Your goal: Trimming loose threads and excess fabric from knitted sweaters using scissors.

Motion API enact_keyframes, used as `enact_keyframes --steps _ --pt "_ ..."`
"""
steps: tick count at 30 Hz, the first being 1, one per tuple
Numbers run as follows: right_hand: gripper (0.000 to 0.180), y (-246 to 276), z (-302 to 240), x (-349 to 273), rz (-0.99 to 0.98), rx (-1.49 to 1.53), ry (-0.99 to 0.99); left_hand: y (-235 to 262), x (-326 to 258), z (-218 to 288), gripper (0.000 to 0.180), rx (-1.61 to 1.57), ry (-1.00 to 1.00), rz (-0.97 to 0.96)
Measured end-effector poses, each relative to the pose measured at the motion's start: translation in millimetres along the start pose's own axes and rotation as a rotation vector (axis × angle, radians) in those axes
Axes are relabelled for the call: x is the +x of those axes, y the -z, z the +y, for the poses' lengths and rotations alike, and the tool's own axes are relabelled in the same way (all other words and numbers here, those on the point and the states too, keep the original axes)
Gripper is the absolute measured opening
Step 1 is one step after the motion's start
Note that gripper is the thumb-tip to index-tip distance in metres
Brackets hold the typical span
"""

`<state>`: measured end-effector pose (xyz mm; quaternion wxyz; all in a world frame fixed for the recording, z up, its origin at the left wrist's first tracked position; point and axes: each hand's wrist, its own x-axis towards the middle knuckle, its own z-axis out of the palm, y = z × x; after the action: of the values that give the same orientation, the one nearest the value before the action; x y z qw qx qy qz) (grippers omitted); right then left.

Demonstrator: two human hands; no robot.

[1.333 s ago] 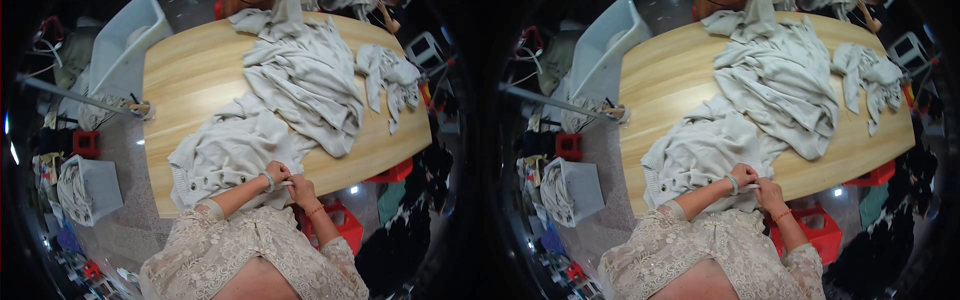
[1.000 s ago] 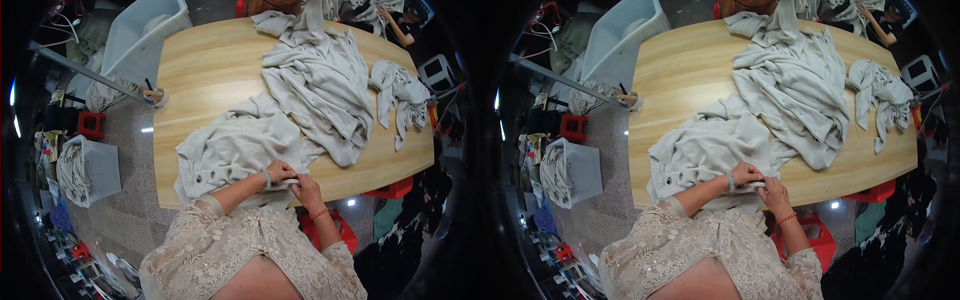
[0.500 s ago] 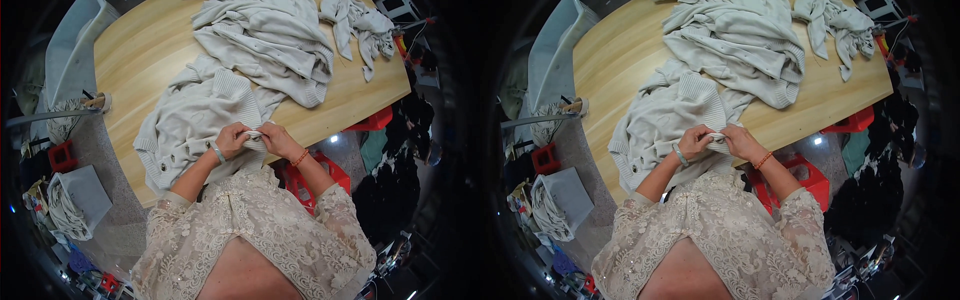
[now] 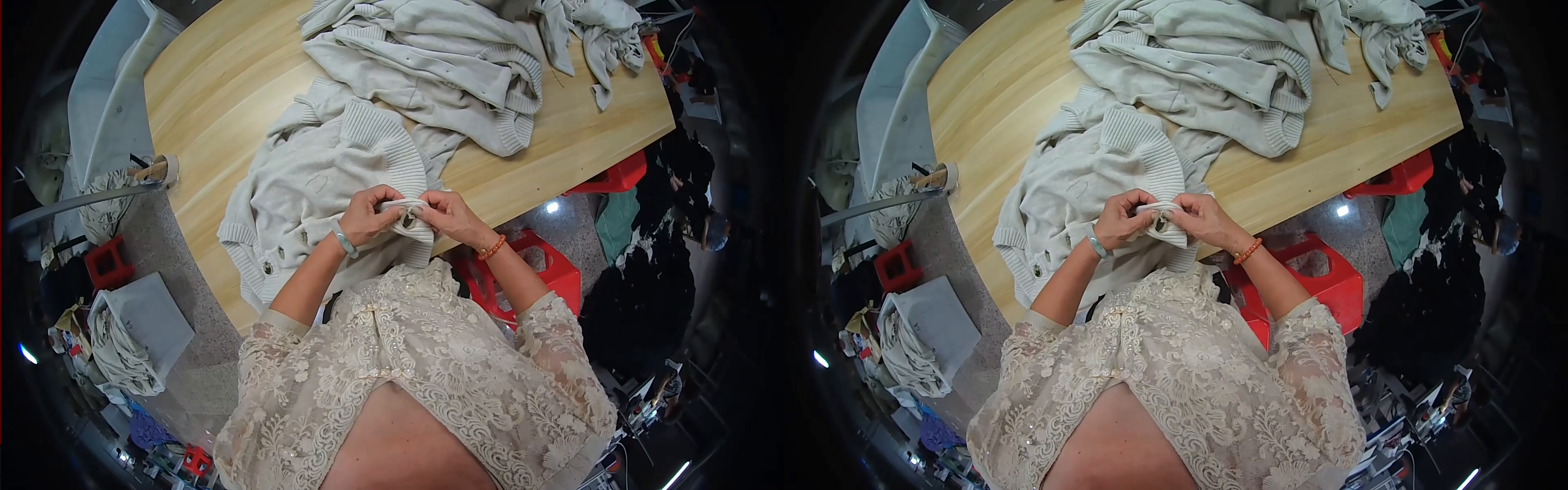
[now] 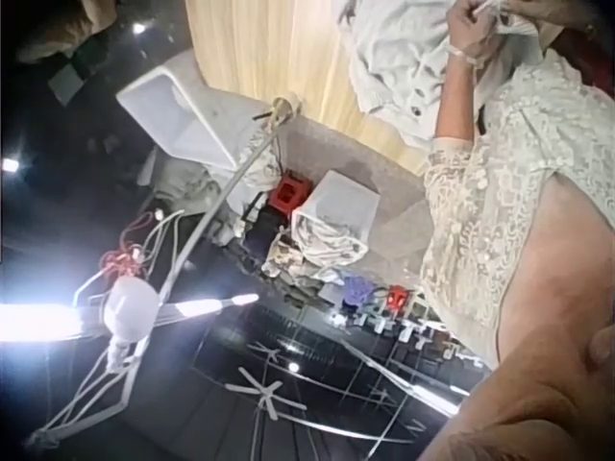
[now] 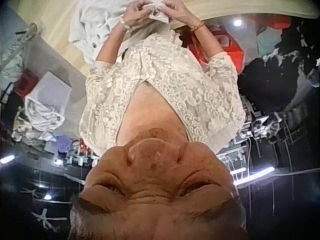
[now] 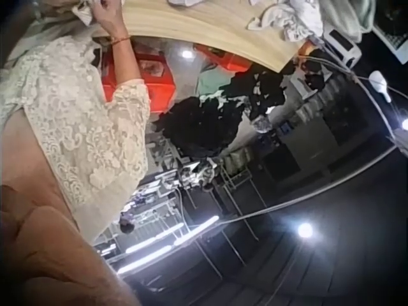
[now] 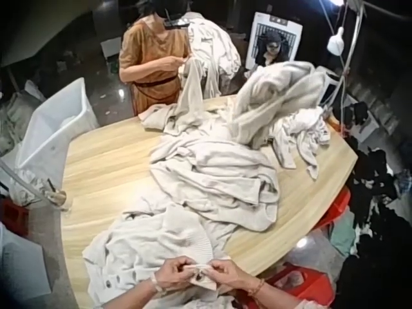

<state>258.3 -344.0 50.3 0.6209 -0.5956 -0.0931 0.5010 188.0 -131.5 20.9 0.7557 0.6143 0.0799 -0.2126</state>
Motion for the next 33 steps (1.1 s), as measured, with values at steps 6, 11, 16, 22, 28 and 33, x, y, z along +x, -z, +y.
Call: enact_keyframes --steps 6,11,16,22,28,33 --pt "0.017 -1.6 -19.4 -7.9 0.090 0.027 0.029 -5.3 -35.1 25.2 0.057 0.875 -0.520 0.276" --pt "0.024 9.9 -44.7 -24.6 -0.036 0.101 0.271 36.7 -72.1 -4.8 0.046 1.103 -0.097 0.492" --pt "0.073 -20.9 -81.6 -11.3 0.066 -0.741 0.450 -7.7 -75.5 75.6 0.038 0.230 -0.335 0.361" --pt "0.037 -28.7 -92.8 -14.5 0.023 -0.422 0.516 -41.9 -77.0 138.5 0.070 0.639 -0.837 0.163" --pt "0.016 -50.2 -130.2 -46.1 -0.003 -0.194 0.735 -19.7 -67.2 114.9 0.097 0.459 -0.444 -0.124" --pt "0.049 37.9 -67.2 -44.5 0.300 -0.219 0.527 -47.5 -47.7 132.1 0.054 0.135 -0.348 -0.168"
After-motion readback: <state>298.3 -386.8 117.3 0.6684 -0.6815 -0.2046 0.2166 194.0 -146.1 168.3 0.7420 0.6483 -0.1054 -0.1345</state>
